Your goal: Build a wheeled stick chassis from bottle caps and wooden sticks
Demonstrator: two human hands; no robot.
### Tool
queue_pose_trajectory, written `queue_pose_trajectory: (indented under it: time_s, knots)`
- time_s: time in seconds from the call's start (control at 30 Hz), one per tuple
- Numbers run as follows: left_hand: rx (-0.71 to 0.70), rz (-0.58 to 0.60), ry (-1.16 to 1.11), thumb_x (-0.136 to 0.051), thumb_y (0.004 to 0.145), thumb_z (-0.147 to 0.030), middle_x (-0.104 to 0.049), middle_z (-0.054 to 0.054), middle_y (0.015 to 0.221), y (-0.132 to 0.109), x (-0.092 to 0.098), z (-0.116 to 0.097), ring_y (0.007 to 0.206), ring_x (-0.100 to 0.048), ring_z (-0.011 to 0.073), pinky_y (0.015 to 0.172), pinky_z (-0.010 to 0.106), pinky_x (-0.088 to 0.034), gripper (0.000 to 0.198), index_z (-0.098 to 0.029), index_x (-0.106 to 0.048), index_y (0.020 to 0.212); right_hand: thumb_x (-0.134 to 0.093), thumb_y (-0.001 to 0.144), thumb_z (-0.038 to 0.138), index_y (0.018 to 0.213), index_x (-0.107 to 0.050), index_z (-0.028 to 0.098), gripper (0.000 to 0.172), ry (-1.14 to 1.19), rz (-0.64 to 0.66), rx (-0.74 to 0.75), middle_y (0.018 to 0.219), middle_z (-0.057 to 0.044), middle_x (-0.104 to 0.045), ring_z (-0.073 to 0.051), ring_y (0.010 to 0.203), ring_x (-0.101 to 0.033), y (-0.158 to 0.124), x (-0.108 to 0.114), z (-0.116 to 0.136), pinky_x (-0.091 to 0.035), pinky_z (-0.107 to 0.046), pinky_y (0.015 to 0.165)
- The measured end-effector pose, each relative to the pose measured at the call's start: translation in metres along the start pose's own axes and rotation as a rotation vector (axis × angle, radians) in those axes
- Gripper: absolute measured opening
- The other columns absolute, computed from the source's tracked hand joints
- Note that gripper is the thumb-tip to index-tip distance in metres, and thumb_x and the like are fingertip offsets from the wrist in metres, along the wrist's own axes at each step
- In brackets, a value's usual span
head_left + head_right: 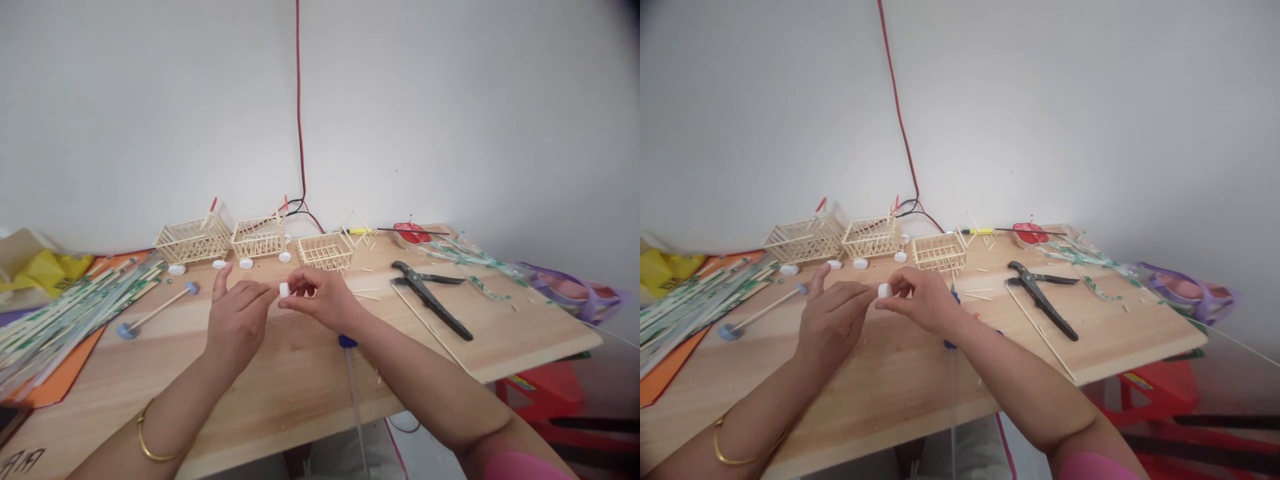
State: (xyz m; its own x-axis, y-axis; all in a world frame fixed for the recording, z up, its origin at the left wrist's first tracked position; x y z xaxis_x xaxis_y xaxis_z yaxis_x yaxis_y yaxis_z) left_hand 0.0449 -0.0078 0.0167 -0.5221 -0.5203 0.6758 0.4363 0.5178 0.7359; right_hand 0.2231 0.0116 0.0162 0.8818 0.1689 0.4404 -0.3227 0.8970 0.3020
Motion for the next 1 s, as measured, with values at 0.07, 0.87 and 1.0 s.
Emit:
queue_pose_trajectory:
  time_s: [0.07,0.87,1.0]
  knots:
    - [-0.005,-0.005,0.005,-0.048,0.085,-0.010,-0.071,0.000,0.081,0.0002,0.0007,-0.0005,0.075,-0.062,0.0130,0.109,0.052,-0.025,0.020,-0.022,-0.064,0.087,-0.072,0.072,0.043,0.080,-0.064,0.019,0.026,-0.004,0.010,-0.008,0.073,0.002,-0.063,-0.010,0.064,-0.053,0.0000,-0.0004,-0.0003,-0.040,-0.024,0.060]
    - [-0.036,-0.035,0.031,-0.047,0.086,-0.010,-0.069,0.001,0.076,0.0010,-0.0023,-0.0033,0.071,-0.061,0.0134,0.106,0.051,-0.029,0.018,-0.019,-0.062,0.084,-0.071,0.073,0.044,0.079,-0.064,0.018,0.028,0.026,0.017,-0.026,0.071,0.002,-0.062,-0.010,0.063,-0.052,0.0006,-0.0024,-0.0027,-0.039,-0.022,0.058]
    - [-0.040,-0.030,0.027,-0.046,0.087,-0.011,-0.069,0.000,0.076,0.0008,-0.0026,-0.0028,0.072,-0.061,0.0132,0.107,0.049,-0.029,0.019,-0.020,-0.063,0.083,-0.071,0.073,0.043,0.078,-0.064,0.018,0.026,0.015,0.019,-0.025,0.070,0.002,-0.062,-0.010,0.063,-0.052,0.0007,-0.0021,-0.0023,-0.039,-0.023,0.058]
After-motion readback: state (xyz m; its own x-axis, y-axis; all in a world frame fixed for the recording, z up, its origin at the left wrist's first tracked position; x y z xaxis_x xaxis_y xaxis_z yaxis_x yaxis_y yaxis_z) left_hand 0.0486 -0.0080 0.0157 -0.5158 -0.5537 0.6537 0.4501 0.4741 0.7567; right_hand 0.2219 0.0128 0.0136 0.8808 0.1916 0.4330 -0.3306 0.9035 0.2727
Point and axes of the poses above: each hand's wrist, its own y-axis towards the middle knuckle, its own x-axis out of the back of the hand, z = x × y, the point moved 1 cm from there along y, towards the middle knuckle
